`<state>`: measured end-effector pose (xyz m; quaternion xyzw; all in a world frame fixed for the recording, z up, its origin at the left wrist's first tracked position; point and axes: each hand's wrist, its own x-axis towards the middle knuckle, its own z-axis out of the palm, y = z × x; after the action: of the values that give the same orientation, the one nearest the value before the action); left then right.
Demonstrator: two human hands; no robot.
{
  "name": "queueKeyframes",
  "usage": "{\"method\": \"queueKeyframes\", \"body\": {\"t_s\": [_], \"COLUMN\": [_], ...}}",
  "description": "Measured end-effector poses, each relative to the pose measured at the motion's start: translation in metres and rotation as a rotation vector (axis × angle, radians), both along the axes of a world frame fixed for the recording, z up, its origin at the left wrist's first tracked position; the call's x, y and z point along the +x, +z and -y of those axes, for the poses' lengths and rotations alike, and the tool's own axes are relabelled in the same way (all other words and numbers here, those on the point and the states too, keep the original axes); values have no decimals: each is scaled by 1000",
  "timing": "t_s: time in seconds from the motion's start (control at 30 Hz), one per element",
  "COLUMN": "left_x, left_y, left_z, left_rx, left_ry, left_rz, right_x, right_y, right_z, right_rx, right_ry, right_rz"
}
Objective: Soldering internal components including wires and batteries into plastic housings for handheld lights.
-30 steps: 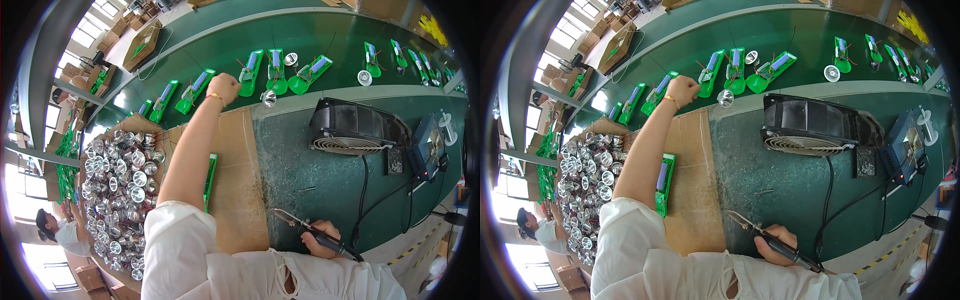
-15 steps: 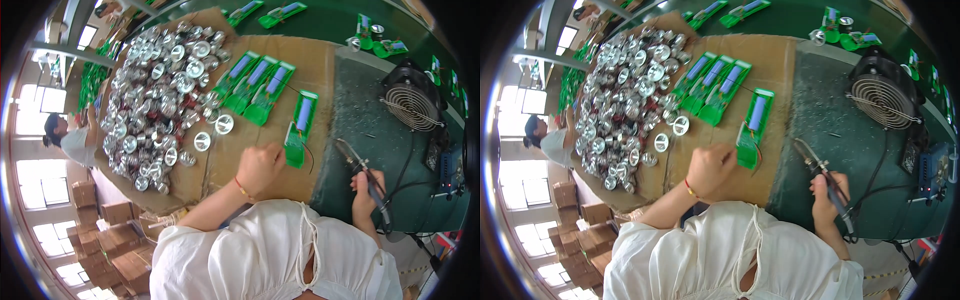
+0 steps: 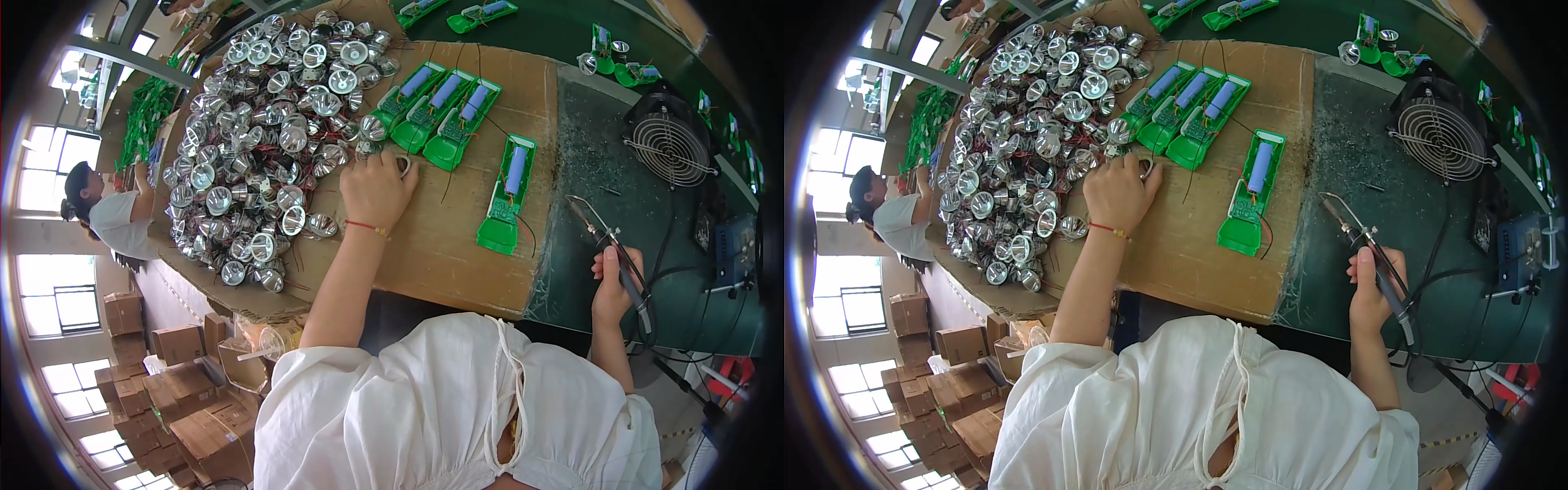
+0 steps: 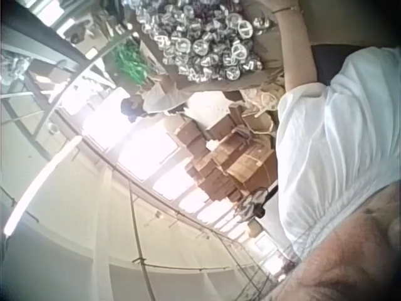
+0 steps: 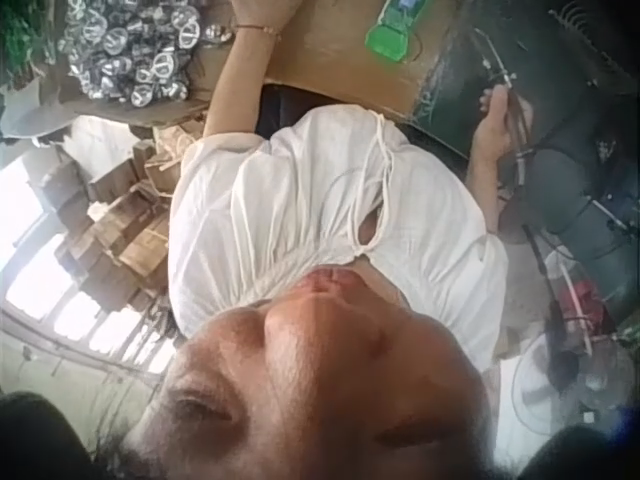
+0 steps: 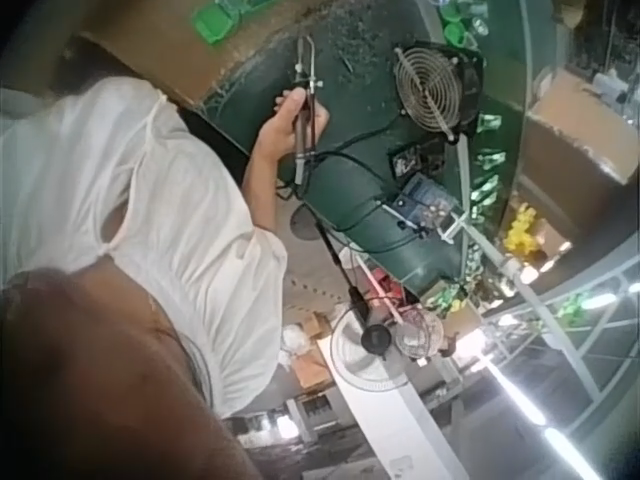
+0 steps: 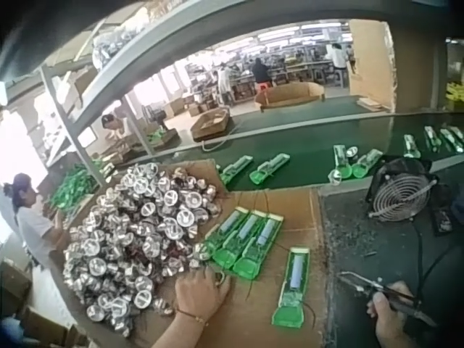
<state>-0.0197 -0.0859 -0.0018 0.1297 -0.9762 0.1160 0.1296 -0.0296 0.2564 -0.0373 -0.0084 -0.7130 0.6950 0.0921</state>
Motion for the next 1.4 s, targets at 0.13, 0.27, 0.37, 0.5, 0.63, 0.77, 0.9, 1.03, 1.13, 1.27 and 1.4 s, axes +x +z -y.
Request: {"method": "queueKeyframes", "body": {"t_s": [0.13, 0.27, 0.37, 0.5, 0.63, 0.77, 0.9, 1.03, 1.13, 1.27, 1.4], "left_x": [38, 52, 50, 47, 43, 39, 30, 24, 19, 15, 15], "left_y": [6, -6, -4, 2, 5, 3, 3, 4, 6, 0, 2], "left_z": [-32, -46, -54, -60, -66, -72, -76, -82, -83, -81, -81], "left_rx": [241, 405, 548, 890, 1090, 1316, 1119, 1122, 1105, 1061, 1094], "left_ry": [-450, -533, -461, -340, -339, -181, -326, -326, -331, -403, -394], "left_rz": [-38, -138, -188, -164, -92, -29, 26, 56, 95, 116, 129], "right_x": [8, 8, 8, 15, 21, 22, 20, 21, 20, 20, 20], "right_y": [3, 11, 14, 25, 36, 37, 36, 32, 33, 28, 24], "right_z": [0, 8, 14, 17, 24, 29, 31, 33, 34, 36, 35], "right_rx": [34, -18, -47, -63, -95, 28, 112, 127, 114, 39, 47], "right_ry": [0, 27, 55, 116, 211, 376, 412, 360, 360, 330, 336], "right_rz": [24, 21, 41, 2, -32, -101, -130, -95, -63, -32, -24]}}
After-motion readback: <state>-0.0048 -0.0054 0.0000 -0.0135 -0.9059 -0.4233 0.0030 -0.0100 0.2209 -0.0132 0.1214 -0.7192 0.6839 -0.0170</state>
